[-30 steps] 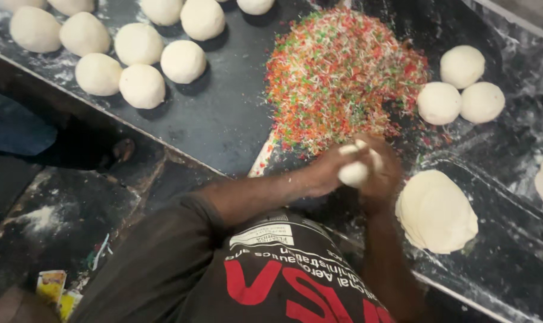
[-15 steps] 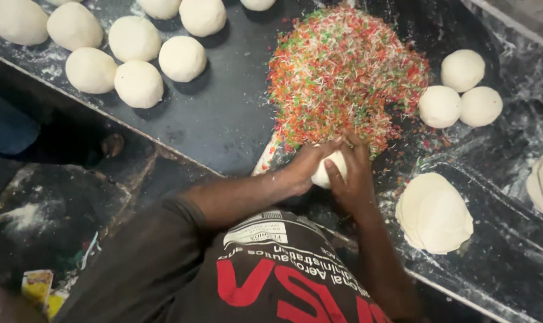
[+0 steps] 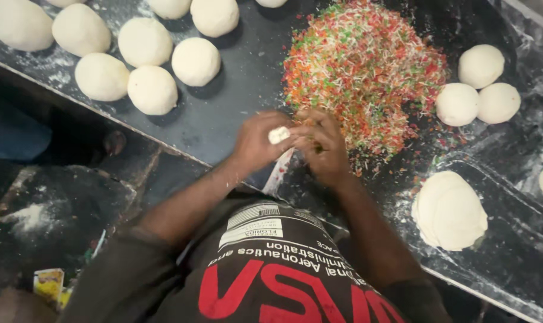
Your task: The person prepares dough balls by flattening a piece of dough, filling it with a colorful mixture, and then sealing and rounding it by hand.
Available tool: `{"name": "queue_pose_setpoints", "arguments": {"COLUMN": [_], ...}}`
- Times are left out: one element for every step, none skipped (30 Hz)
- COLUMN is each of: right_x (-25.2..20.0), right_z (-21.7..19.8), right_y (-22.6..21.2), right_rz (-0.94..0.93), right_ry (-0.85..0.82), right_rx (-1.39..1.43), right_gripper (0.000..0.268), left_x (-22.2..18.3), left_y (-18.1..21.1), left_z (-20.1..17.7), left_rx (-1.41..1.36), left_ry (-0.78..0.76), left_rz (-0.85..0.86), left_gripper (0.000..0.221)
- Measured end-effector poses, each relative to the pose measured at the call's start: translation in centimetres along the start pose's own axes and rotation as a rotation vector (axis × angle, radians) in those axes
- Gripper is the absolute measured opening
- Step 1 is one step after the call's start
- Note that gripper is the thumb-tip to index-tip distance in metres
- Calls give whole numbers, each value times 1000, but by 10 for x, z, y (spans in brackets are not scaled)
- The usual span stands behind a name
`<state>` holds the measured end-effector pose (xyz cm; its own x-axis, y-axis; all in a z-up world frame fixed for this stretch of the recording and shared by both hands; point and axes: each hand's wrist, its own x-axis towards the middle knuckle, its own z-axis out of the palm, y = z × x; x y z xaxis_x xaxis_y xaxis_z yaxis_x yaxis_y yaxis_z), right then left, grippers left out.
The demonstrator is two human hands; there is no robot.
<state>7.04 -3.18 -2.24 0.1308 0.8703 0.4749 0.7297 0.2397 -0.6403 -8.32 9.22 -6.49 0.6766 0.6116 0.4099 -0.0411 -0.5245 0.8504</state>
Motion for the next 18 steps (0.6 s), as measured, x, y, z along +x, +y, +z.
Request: {"name": "queue_pose_setpoints", "arguments": {"right_x": [5, 13, 20, 28, 41, 51, 56, 60, 59, 55, 51, 48, 45, 42, 39, 39, 40, 43], "right_z": [7, 18, 31, 42, 55, 66, 73, 79, 83, 86, 88, 88, 87, 85, 82, 78, 74, 69], "right_y": [-2, -3, -5, -6, -4, -4, -4, -5, -8, -12, -18, -24, -31, -37, -42, -44, -45, -44], "right_rz": [19, 38, 56, 76, 88, 99, 93, 87, 85, 56, 19, -19, -44, -70, -94, -84, -74, -65], "right_ry": [-11, -23, -40, -27, -8, 11, 32, 53, 67, 65, 72, 78, 13, -52, -123, -189, -251, -313], "right_rx": [-4, -9, -9, -15, -22, -29, -105, -182, -256, -291, -326, -361, -444, -528, -608, -621, -632, -642], "right_gripper": [20, 22, 26, 22, 19, 16, 16, 17, 19, 24, 32, 39, 46, 53, 60, 61, 62, 63], "left_x": [0, 3, 3, 2, 6, 10, 14, 17, 16, 15, 15, 16, 16, 17, 14, 13, 11, 9], "left_y": [1, 1, 1, 0, -3, -7, -11, -16, -21, -24, -28, -31, -33, -36, -37, -38, -38, -37], "left_z": [-13, -23, -31, -37, -43, -48, -48, -48, -47, -46, -47, -50, -52, -54, -55, -56, -58, -59], "left_rx": [332, 412, 495, 577, 557, 537, 509, 488, 466, 444, 432, 421, 408, 400, 391, 382, 368, 354], "left_ry": [65, 81, 98, 114, 143, 172, 199, 208, 214, 220, 238, 256, 273, 263, 251, 240, 224, 208], "left_rz": [215, 223, 226, 228, 182, 137, 93, 86, 72, 57, 82, 107, 128, 145, 156, 167, 164, 160], "left_gripper": [26, 25, 25, 25, 23, 22, 20, 20, 20, 20, 21, 21, 22, 23, 24, 25, 23, 21]}}
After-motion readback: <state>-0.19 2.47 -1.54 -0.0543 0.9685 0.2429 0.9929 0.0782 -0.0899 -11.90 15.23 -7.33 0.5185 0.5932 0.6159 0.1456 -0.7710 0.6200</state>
